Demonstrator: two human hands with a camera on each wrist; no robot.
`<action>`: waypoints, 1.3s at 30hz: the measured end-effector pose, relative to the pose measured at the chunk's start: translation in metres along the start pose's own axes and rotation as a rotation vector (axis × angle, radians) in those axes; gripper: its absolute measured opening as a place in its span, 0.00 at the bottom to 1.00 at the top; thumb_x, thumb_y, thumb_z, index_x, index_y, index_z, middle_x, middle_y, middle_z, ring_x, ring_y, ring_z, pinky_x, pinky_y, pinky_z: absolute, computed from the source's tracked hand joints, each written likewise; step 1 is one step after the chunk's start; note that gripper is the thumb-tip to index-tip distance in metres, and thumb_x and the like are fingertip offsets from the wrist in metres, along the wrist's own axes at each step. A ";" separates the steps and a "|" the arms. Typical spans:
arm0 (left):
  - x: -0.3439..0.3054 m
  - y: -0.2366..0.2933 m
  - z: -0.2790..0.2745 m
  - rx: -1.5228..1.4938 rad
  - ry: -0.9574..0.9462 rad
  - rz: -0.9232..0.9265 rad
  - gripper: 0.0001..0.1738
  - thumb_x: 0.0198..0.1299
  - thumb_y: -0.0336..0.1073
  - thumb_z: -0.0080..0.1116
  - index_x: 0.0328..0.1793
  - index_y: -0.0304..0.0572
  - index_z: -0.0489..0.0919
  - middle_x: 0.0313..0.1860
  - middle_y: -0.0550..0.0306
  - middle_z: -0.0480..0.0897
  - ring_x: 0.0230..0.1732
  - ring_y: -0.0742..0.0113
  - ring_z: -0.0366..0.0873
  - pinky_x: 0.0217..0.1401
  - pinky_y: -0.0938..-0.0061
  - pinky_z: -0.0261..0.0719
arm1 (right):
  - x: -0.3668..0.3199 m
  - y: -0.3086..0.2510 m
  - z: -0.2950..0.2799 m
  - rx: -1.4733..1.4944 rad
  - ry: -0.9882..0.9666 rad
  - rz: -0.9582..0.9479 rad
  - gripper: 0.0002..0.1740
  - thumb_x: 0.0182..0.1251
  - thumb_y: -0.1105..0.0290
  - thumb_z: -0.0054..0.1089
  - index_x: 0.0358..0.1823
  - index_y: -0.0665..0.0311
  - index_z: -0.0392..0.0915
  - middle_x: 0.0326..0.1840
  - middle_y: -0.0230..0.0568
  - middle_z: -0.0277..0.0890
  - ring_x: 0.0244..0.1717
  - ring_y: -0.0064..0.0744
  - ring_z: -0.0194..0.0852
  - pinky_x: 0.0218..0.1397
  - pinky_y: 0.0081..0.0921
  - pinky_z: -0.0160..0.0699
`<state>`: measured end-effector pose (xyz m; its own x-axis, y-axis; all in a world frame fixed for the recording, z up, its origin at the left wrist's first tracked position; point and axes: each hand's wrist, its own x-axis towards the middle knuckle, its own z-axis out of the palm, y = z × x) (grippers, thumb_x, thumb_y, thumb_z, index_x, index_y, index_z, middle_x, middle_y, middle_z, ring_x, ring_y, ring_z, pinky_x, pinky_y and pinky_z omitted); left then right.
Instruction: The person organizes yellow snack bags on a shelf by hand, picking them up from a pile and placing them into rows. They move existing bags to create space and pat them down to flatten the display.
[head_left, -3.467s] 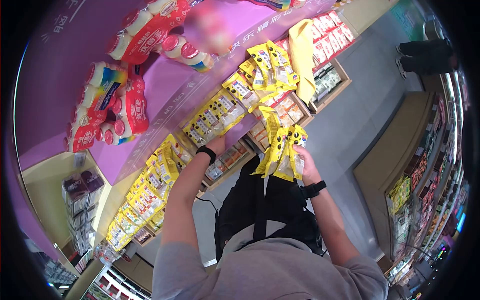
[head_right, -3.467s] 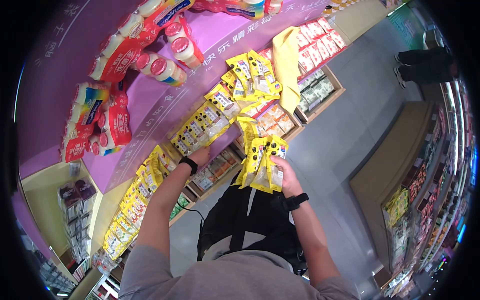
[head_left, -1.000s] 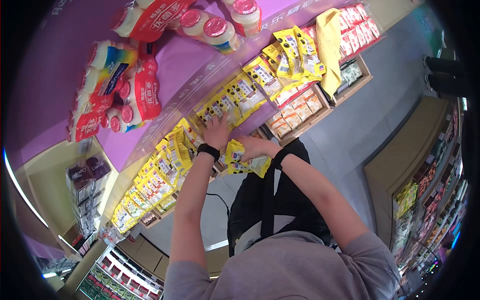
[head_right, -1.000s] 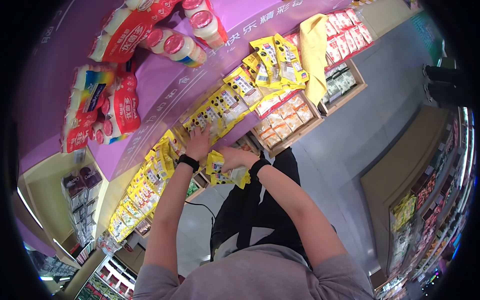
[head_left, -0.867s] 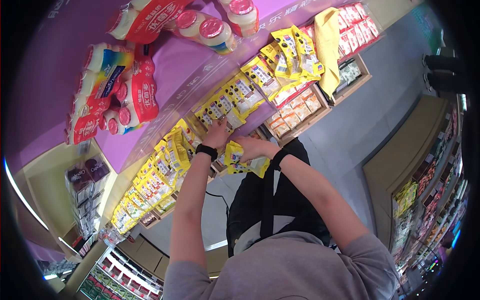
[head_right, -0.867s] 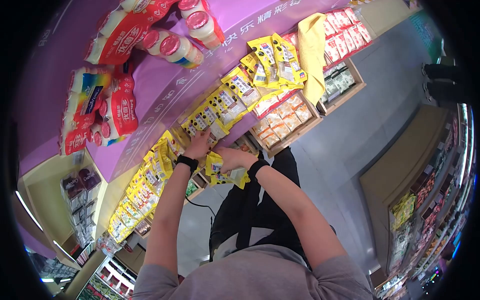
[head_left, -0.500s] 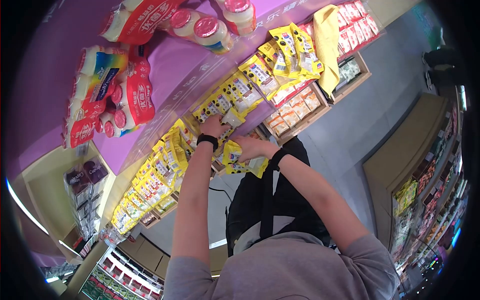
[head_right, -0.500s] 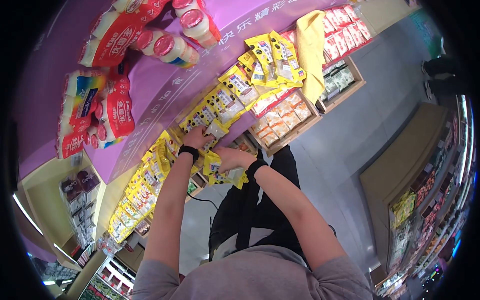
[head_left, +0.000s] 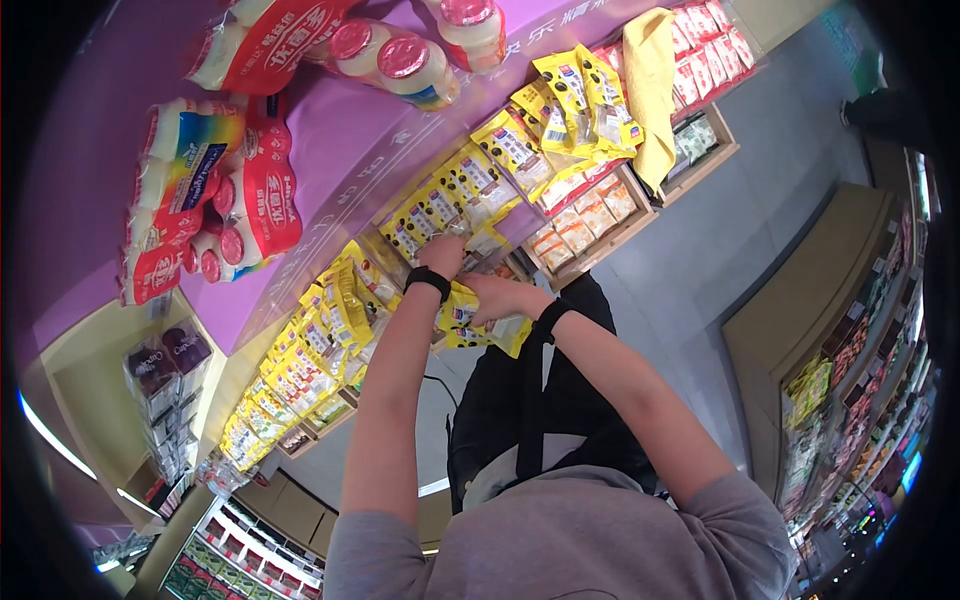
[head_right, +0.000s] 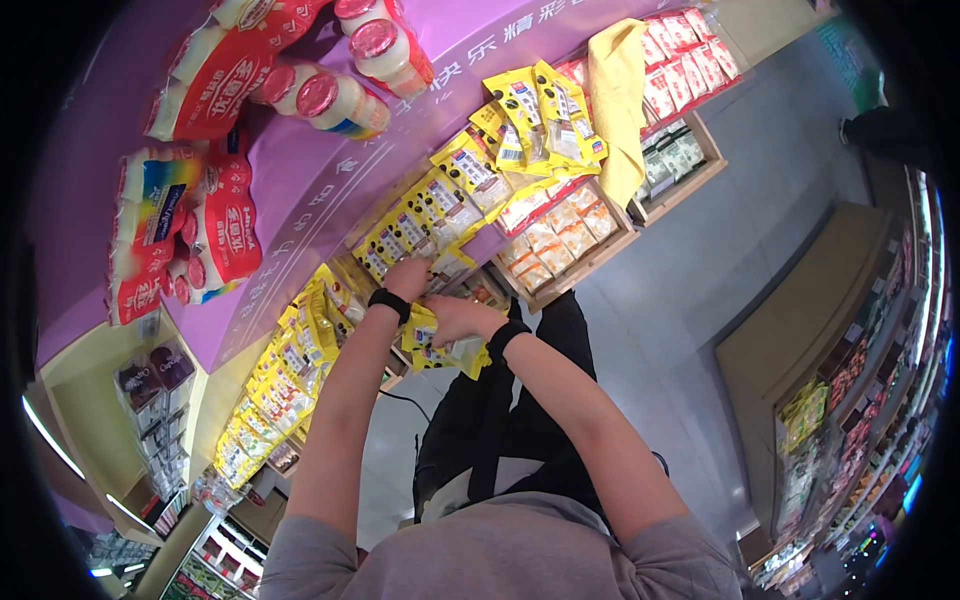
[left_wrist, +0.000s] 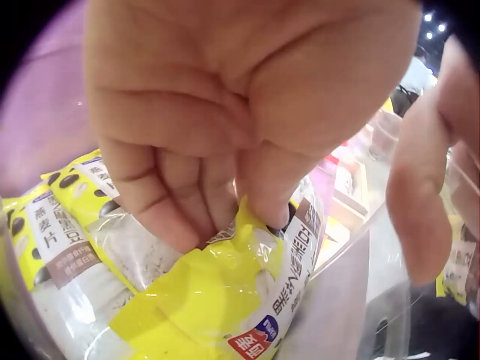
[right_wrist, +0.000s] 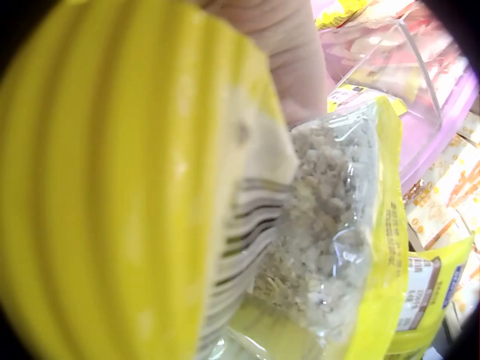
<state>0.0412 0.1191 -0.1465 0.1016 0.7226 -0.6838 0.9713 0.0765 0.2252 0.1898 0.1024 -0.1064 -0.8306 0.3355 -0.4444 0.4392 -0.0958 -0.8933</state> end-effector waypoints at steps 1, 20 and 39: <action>0.002 0.000 0.001 0.045 -0.014 -0.012 0.11 0.49 0.35 0.50 0.40 0.43 0.75 0.33 0.46 0.77 0.37 0.52 0.75 0.38 0.62 0.73 | 0.000 0.002 0.001 -0.002 -0.001 0.003 0.39 0.31 0.65 0.63 0.52 0.69 0.61 0.49 0.51 0.65 0.50 0.42 0.66 0.51 0.29 0.67; -0.055 0.005 -0.095 0.445 0.226 -0.011 0.07 0.46 0.31 0.49 0.25 0.43 0.79 0.26 0.55 0.77 0.33 0.61 0.77 0.35 0.65 0.73 | -0.011 -0.021 -0.012 0.102 -0.034 0.052 0.39 0.31 0.70 0.60 0.54 0.65 0.60 0.46 0.50 0.68 0.47 0.41 0.68 0.46 0.29 0.69; -0.013 -0.017 -0.036 -0.178 0.176 -0.095 0.24 0.35 0.44 0.65 0.37 0.36 0.74 0.30 0.46 0.77 0.33 0.54 0.76 0.35 0.68 0.73 | -0.016 -0.025 -0.010 0.155 0.029 0.064 0.41 0.32 0.72 0.59 0.56 0.64 0.57 0.43 0.51 0.70 0.46 0.42 0.69 0.47 0.30 0.68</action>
<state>0.0159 0.1328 -0.1162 -0.0425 0.8136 -0.5799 0.9202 0.2580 0.2945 0.1958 0.1087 -0.0762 -0.7913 0.3509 -0.5006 0.4310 -0.2606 -0.8639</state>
